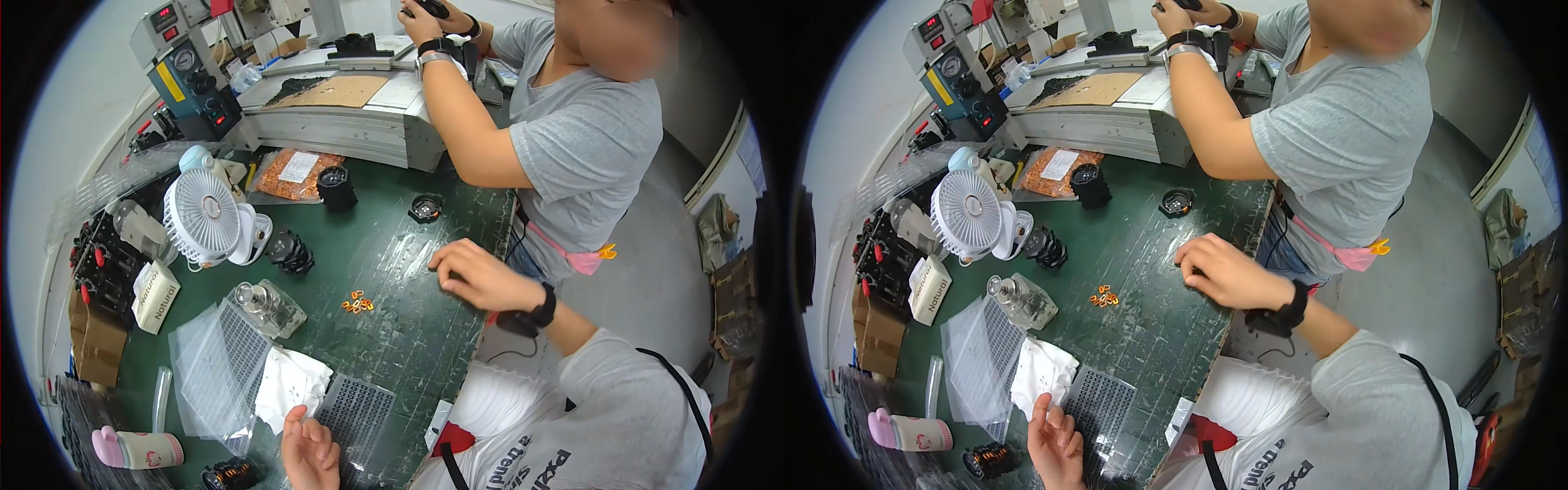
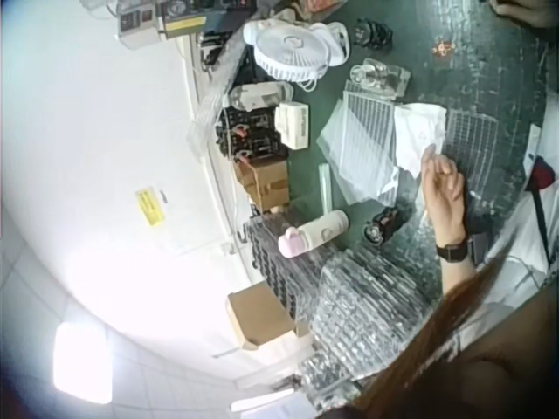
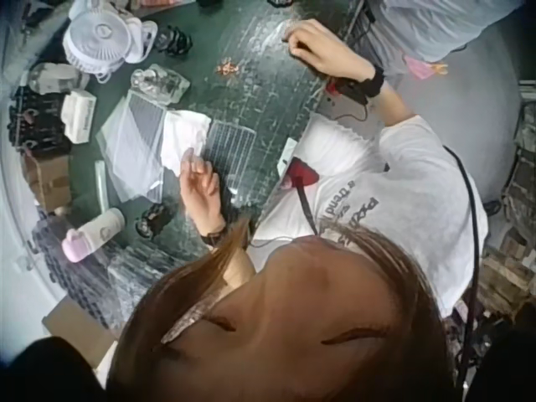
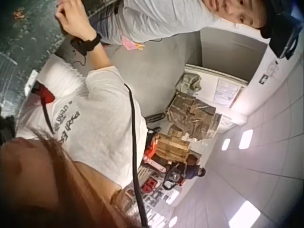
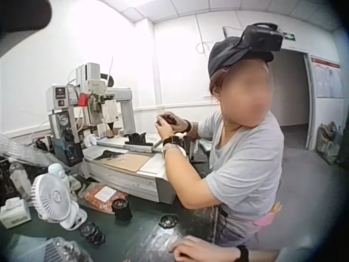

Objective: Wiping and inspecting small electronic components at a factory workbench.

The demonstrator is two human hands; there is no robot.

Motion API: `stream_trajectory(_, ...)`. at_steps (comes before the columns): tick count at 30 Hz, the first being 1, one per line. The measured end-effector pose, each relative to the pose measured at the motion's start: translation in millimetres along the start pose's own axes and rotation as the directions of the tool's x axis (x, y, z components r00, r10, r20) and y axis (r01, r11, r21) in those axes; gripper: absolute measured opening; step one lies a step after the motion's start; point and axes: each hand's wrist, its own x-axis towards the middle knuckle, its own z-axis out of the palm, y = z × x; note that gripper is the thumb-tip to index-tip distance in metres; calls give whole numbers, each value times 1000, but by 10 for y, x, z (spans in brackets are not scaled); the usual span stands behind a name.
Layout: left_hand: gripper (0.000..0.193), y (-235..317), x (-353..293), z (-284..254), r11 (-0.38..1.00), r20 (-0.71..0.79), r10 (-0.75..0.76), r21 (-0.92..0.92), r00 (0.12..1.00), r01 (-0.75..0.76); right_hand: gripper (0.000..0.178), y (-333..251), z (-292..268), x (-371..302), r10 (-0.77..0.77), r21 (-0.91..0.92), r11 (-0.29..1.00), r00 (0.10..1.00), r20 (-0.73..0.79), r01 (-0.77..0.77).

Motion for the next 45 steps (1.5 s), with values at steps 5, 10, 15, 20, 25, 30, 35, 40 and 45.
stream_trajectory(5,32,-13,18,17,999,-7,12,36,1000,-11,8,-79,182,-21,103,-102,988,982,-158,-120)
stream_trajectory(10,29,-84,92,-73,999,-59,34,20,998,-32,7,-85,193,-4,88,-139,983,976,-200,-117)
stream_trajectory(15,25,-112,114,-125,998,-65,50,39,997,-48,8,-82,195,-10,81,-134,985,975,-205,-110)
stream_trajectory(20,29,-52,47,-25,997,-2,38,69,999,-38,10,-57,200,-26,103,-128,983,976,-194,-130)
stream_trajectory(25,27,-58,45,-27,998,19,32,49,999,-33,12,197,103,189,132,-179,954,872,-471,-241)
stream_trajectory(30,26,-57,54,-49,998,18,42,52,999,-42,11,389,102,318,52,-427,882,941,-334,-200)
stream_trajectory(35,25,-50,69,-36,999,13,29,44,1000,-29,11,447,99,420,69,-307,942,973,-221,-136)
stream_trajectory(40,25,-54,53,-32,999,15,22,44,1000,-23,12,398,-27,436,-29,-475,880,997,-70,-8)
stream_trajectory(45,24,-79,43,-77,997,-5,29,68,1000,-28,18,365,-88,375,-28,-522,853,1000,2,25)
